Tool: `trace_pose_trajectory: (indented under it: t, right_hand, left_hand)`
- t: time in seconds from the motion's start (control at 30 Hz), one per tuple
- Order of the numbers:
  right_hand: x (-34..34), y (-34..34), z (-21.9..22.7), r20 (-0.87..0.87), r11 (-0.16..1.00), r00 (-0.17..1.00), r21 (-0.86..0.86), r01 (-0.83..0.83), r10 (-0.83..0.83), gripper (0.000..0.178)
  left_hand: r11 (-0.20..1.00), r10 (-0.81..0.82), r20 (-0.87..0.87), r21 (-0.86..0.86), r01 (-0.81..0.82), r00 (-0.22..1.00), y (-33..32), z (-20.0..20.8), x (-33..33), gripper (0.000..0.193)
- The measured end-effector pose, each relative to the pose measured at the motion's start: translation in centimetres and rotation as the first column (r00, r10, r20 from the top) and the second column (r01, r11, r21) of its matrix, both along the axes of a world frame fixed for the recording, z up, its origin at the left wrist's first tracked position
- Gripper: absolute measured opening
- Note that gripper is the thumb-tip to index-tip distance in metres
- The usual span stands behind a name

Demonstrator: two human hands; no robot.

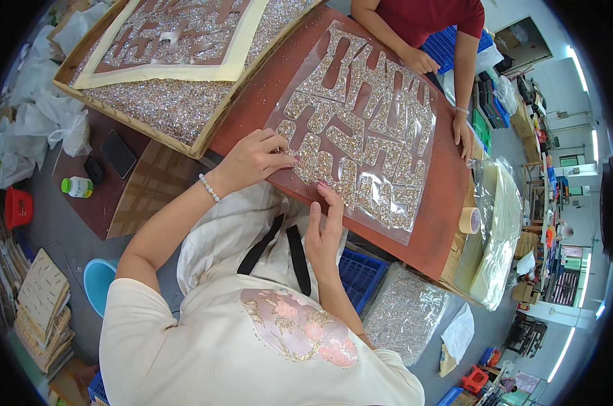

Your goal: The recorder is arranging and preparing sparkly shoe components on a transparent plastic sheet at a workbench.

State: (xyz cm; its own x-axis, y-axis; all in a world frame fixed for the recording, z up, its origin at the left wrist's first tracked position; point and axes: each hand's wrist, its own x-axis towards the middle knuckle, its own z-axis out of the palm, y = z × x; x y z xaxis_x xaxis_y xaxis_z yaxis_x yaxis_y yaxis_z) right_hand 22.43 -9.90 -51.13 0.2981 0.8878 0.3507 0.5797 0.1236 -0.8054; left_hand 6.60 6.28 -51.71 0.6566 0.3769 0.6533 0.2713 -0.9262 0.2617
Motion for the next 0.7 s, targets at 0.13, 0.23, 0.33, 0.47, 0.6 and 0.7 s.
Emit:
trace_pose_trajectory:
  t: [0.13, 0.23, 0.33, 0.47, 0.6, 0.7]
  right_hand:
    - [0.2, 0.4, 0.2, -0.019, 1.0, 1.0, 0.019, -0.007, 0.007, 0.027]
    - [0.1, 0.9, 0.4, 0.034, 1.0, 0.999, 0.011, -0.003, 0.003, 0.027]
    - [-0.1, 1.3, 0.6, 0.048, 1.0, 0.999, 0.023, 0.015, -0.016, 0.025]
    - [-0.7, 2.4, 0.5, 0.115, 1.0, 0.993, 0.026, -0.005, 0.002, 0.023]
    - [-1.4, 4.2, -0.2, 0.332, 0.999, 0.943, 0.03, -0.018, 0.007, 0.03]
    - [-2.3, 5.3, -0.9, 0.489, 0.999, 0.872, 0.023, -0.05, 0.032, 0.037]
  left_hand:
    - [1.0, -0.015, 0.023, -0.017, 0.016, 1.0, 0.0, 0.1, -0.2, 0.02]
    - [0.997, 0.003, 0.064, -0.082, 0.002, 0.998, 0.0, 0.3, -0.2, 0.016]
    - [0.986, 0.03, 0.112, -0.165, -0.011, 0.993, 0.1, -0.1, -0.3, 0.011]
    - [0.967, 0.085, 0.159, -0.252, -0.043, 0.984, 0.3, -0.3, -1.0, 0.011]
    - [0.967, 0.143, 0.171, -0.234, -0.101, 0.975, 0.5, -0.1, -1.5, 0.013]
    - [0.965, 0.179, 0.177, -0.223, -0.138, 0.968, 0.6, 0.1, -2.0, 0.013]
